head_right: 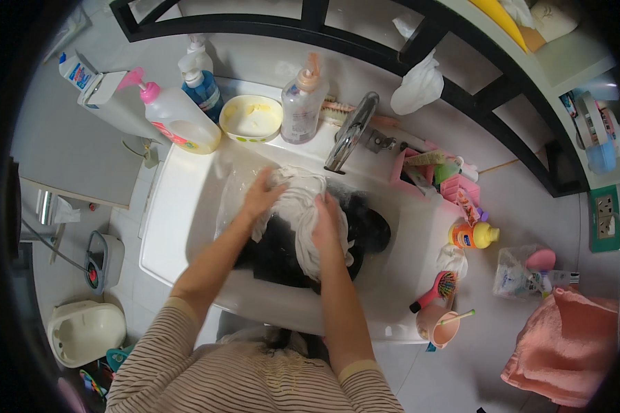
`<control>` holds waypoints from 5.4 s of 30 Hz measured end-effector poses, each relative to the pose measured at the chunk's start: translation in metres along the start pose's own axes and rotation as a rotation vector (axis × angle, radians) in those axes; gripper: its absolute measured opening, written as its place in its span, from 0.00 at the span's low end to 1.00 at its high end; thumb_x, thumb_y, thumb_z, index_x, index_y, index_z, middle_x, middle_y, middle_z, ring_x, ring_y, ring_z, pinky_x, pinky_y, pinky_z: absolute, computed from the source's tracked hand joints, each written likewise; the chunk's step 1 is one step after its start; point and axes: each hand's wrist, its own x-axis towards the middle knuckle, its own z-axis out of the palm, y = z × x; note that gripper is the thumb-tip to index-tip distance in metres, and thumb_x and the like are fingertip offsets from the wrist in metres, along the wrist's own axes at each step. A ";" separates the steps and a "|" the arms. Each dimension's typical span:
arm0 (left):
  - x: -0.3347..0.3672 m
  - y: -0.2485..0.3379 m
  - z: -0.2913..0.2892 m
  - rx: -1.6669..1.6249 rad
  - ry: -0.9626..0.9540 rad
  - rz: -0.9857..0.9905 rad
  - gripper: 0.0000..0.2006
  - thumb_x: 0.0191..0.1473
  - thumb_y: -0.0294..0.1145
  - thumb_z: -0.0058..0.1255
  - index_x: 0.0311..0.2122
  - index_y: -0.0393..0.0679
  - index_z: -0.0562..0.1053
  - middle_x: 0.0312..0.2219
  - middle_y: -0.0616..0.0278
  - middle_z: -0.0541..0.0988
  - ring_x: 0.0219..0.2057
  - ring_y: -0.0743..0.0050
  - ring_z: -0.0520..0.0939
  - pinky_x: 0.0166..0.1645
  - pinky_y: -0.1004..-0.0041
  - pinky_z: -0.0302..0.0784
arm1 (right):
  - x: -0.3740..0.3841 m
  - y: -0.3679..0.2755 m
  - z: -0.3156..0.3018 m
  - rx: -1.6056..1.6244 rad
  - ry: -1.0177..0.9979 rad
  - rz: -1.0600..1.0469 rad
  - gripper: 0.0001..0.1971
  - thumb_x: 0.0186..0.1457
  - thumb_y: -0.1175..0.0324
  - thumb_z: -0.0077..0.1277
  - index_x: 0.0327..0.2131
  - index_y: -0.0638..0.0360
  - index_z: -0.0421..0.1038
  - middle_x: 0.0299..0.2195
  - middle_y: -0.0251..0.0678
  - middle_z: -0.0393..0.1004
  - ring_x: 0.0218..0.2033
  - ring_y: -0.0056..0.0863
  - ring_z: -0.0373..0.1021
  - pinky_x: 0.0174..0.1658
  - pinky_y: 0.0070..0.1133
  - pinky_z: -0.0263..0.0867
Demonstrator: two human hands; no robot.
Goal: The person washes clothes by hand in a sink, wringing out a yellow striped shirt and a black garment before placing them into a bucket.
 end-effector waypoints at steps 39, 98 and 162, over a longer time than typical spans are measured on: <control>-0.007 0.023 0.033 0.592 -0.449 0.134 0.11 0.46 0.32 0.50 0.36 0.43 0.73 0.25 0.59 0.76 0.26 0.63 0.77 0.29 0.69 0.74 | 0.030 -0.018 0.015 -1.722 0.045 -0.371 0.11 0.48 0.64 0.46 0.33 0.58 0.73 0.28 0.39 0.73 0.33 0.38 0.70 0.35 0.30 0.65; -0.066 0.294 -0.118 -0.220 -0.267 0.539 0.12 0.37 0.29 0.55 0.32 0.41 0.75 0.26 0.56 0.78 0.25 0.58 0.77 0.31 0.71 0.71 | -0.111 -0.087 -0.005 -1.005 -0.209 -0.431 0.61 0.23 0.65 0.69 0.61 0.60 0.38 0.57 0.48 0.51 0.59 0.41 0.50 0.59 0.29 0.48; 0.007 0.075 0.011 0.424 -0.412 0.325 0.18 0.43 0.41 0.54 0.41 0.47 0.71 0.37 0.55 0.72 0.37 0.57 0.74 0.40 0.65 0.72 | 0.018 -0.042 -0.004 -1.470 0.075 -0.298 0.20 0.49 0.55 0.41 0.39 0.59 0.70 0.37 0.49 0.72 0.41 0.46 0.68 0.43 0.33 0.63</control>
